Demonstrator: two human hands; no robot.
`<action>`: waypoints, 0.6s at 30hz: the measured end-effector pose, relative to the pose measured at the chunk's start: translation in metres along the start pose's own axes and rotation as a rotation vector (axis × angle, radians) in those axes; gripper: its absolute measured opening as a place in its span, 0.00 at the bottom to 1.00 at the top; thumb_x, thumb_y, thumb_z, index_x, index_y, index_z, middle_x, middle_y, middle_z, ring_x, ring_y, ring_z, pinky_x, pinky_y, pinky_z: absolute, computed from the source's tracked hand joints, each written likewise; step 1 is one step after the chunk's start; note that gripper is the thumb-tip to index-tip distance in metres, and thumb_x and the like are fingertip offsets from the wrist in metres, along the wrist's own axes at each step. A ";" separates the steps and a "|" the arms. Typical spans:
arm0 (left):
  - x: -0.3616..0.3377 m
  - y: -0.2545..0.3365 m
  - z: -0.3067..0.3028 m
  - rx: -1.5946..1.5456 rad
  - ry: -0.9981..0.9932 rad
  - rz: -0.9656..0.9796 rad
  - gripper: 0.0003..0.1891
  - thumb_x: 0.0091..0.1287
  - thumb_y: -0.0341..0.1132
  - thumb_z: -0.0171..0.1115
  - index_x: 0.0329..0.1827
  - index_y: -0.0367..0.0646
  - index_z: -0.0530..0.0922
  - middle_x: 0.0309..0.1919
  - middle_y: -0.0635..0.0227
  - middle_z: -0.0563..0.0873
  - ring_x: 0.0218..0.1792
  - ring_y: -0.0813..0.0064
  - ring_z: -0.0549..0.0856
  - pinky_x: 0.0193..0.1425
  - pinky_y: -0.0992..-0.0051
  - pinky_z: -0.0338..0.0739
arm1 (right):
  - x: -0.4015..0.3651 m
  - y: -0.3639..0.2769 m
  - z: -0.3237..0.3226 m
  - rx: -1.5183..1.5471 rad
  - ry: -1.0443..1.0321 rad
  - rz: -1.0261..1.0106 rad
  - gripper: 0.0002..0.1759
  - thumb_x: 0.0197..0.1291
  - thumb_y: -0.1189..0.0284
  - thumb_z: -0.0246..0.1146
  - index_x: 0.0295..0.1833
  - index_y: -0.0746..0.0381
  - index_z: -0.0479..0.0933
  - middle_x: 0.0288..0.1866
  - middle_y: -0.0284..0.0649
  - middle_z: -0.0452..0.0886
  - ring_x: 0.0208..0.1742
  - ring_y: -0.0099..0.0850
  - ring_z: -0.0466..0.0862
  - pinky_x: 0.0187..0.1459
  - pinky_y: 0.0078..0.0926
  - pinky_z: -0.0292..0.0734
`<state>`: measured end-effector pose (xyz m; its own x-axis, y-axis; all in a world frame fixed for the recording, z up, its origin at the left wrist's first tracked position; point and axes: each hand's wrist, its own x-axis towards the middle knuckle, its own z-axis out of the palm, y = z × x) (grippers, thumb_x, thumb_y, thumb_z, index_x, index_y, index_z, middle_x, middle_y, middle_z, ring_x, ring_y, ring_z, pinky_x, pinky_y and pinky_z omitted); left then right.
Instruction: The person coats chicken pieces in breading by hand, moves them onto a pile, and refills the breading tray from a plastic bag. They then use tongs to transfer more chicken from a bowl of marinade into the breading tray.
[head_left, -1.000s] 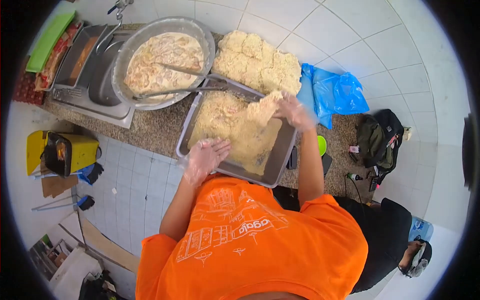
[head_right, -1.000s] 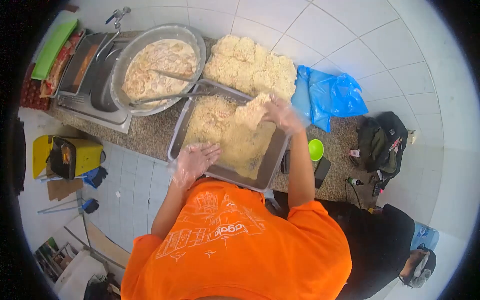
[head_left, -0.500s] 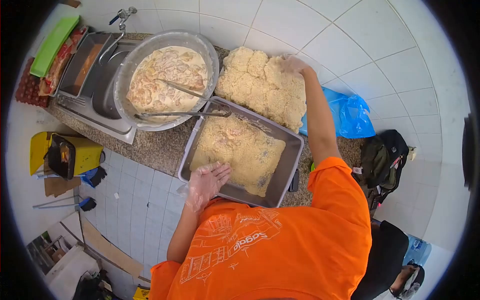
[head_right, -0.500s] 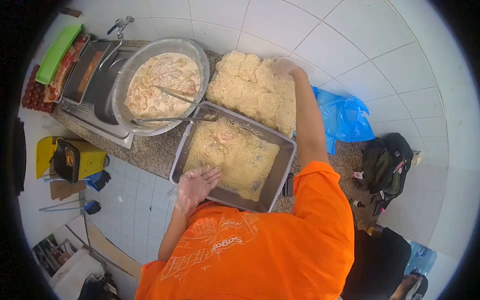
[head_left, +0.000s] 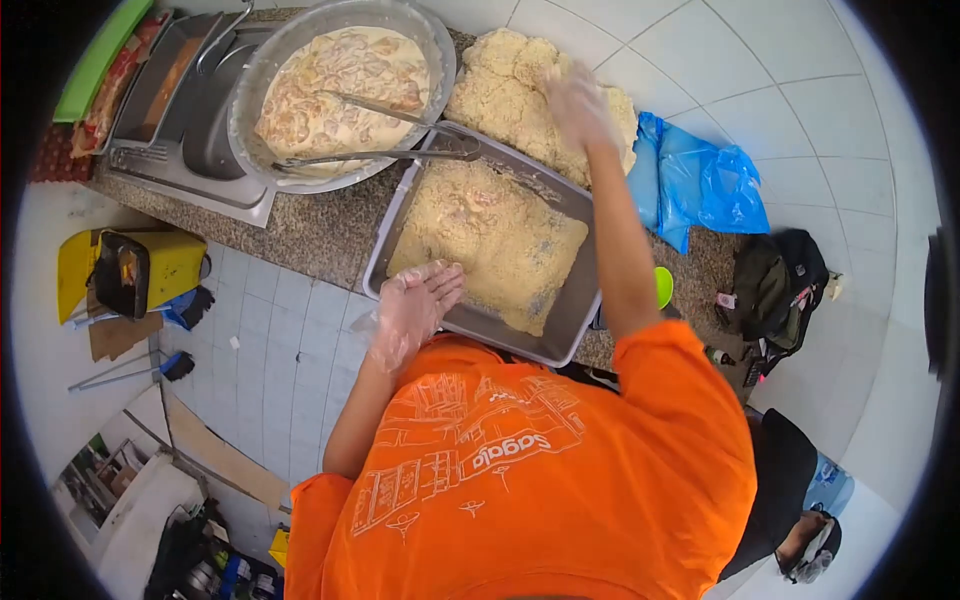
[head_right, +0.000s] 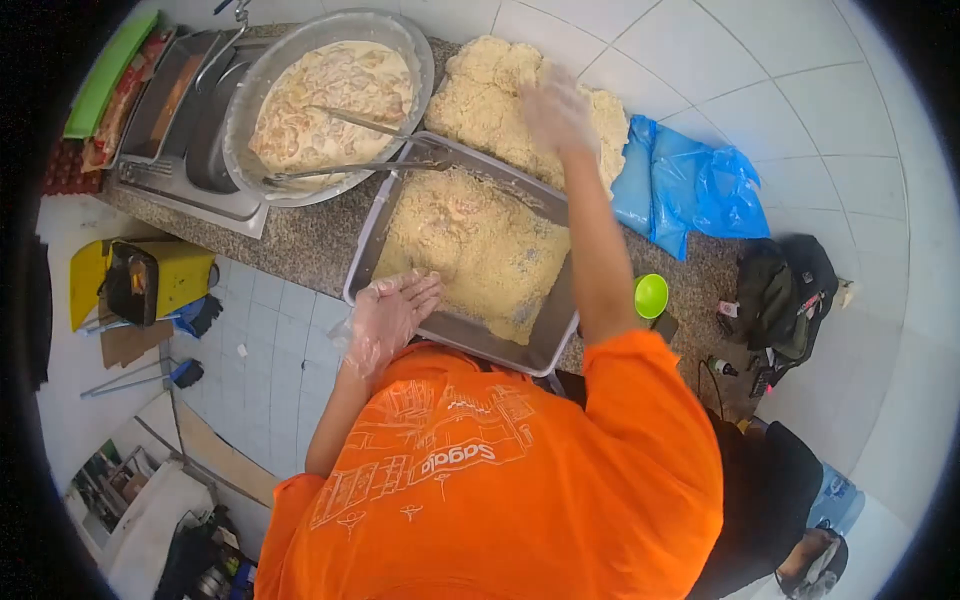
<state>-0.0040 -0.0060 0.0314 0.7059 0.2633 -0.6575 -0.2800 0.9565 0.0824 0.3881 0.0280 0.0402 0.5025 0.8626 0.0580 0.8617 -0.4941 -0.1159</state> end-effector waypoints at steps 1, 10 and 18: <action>-0.002 0.003 -0.002 -0.006 -0.005 0.005 0.27 0.64 0.34 0.43 0.63 0.22 0.59 0.66 0.36 0.62 0.69 0.42 0.63 0.74 0.54 0.61 | -0.038 -0.037 -0.037 0.172 0.014 0.112 0.36 0.72 0.55 0.39 0.76 0.67 0.46 0.77 0.52 0.50 0.78 0.49 0.49 0.75 0.46 0.44; -0.012 0.025 -0.006 0.004 -0.043 0.022 0.25 0.64 0.35 0.45 0.59 0.23 0.63 0.65 0.37 0.64 0.68 0.44 0.64 0.73 0.54 0.62 | -0.252 -0.124 0.023 0.294 -0.413 0.270 0.24 0.68 0.67 0.47 0.65 0.69 0.65 0.62 0.60 0.69 0.63 0.52 0.71 0.64 0.43 0.66; -0.013 0.029 -0.004 0.066 -0.096 -0.078 0.26 0.63 0.33 0.43 0.61 0.22 0.61 0.64 0.36 0.64 0.68 0.43 0.65 0.72 0.55 0.63 | -0.175 -0.059 0.093 1.089 -0.095 0.870 0.27 0.66 0.58 0.57 0.64 0.64 0.71 0.61 0.52 0.76 0.62 0.40 0.74 0.58 0.35 0.70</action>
<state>-0.0238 0.0176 0.0389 0.7839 0.1953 -0.5894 -0.1806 0.9799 0.0845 0.2422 -0.0836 -0.0558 0.7968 0.3520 -0.4912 -0.2300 -0.5749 -0.7852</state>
